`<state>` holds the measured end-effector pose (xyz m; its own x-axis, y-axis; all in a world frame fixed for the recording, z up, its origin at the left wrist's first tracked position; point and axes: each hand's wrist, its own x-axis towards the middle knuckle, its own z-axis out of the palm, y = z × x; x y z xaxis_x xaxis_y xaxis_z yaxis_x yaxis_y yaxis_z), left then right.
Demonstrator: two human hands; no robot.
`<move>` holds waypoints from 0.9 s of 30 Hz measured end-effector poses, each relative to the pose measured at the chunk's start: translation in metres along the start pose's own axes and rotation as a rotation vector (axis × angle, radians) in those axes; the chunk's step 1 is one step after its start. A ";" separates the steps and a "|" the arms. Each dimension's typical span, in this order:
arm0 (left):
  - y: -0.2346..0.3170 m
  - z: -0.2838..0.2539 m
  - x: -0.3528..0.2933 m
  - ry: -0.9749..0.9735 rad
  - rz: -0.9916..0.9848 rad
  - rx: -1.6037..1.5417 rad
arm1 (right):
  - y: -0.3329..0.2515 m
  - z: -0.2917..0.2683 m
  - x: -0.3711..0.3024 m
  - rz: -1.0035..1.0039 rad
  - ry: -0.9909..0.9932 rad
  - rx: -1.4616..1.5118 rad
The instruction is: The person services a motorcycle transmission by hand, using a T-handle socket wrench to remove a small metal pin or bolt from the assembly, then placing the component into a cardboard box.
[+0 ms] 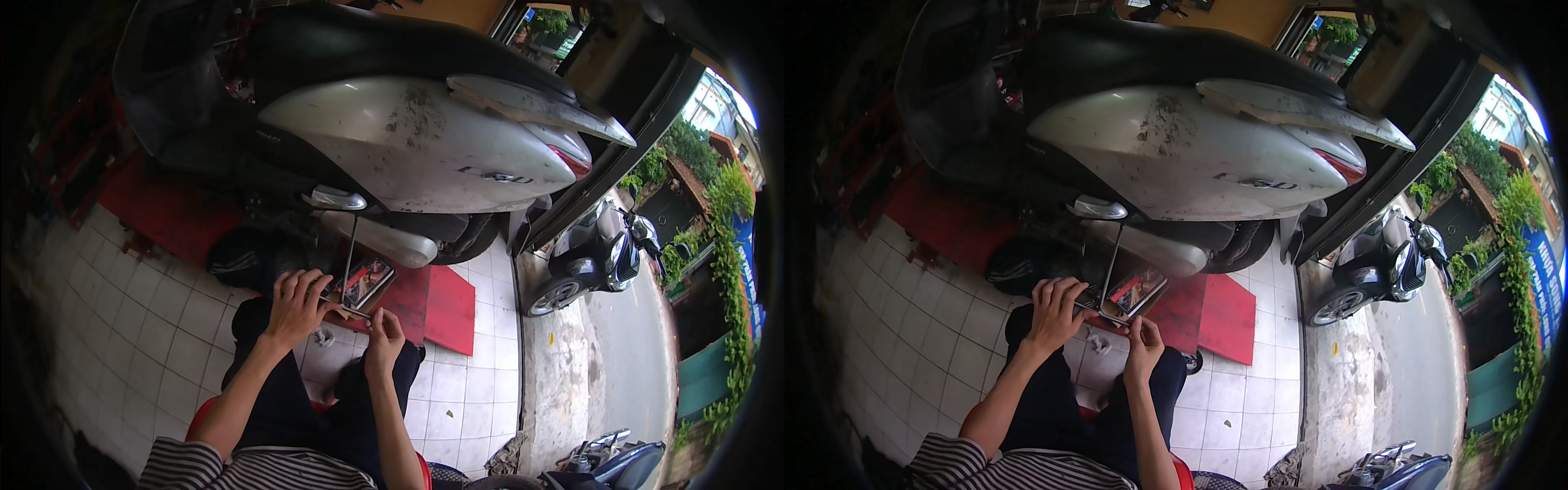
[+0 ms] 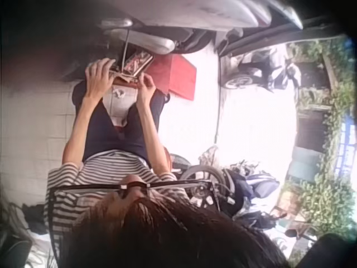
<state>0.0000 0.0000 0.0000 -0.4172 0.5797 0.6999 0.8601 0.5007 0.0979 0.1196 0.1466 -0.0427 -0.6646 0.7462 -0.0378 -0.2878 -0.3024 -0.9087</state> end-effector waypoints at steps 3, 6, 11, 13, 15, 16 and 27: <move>0.021 -0.001 0.018 0.355 -0.248 -0.172 | 0.027 -0.003 0.007 0.099 0.003 0.297; 0.033 0.007 0.012 0.264 -0.563 -0.538 | 0.057 0.018 0.000 0.315 0.023 0.476; 0.047 0.034 -0.005 0.012 -0.534 -0.548 | 0.086 0.043 -0.018 0.421 -0.070 0.330; 0.044 0.020 0.004 0.032 -0.509 -0.530 | 0.062 0.050 -0.016 0.373 -0.103 0.130; 0.034 0.007 0.013 0.031 -0.465 -0.504 | 0.033 0.054 -0.012 0.319 -0.143 -0.077; 0.032 -0.001 0.021 0.002 -0.453 -0.511 | 0.023 0.052 -0.009 0.280 -0.161 -0.185; 0.024 -0.019 0.035 -0.259 -0.078 -0.183 | -0.065 0.043 0.010 -0.808 -0.158 -1.011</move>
<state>0.0112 0.0200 0.0397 -0.5242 0.7003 0.4846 0.8515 0.4397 0.2857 0.1016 0.1480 0.0341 -0.6418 0.4080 0.6494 -0.0446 0.8254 -0.5627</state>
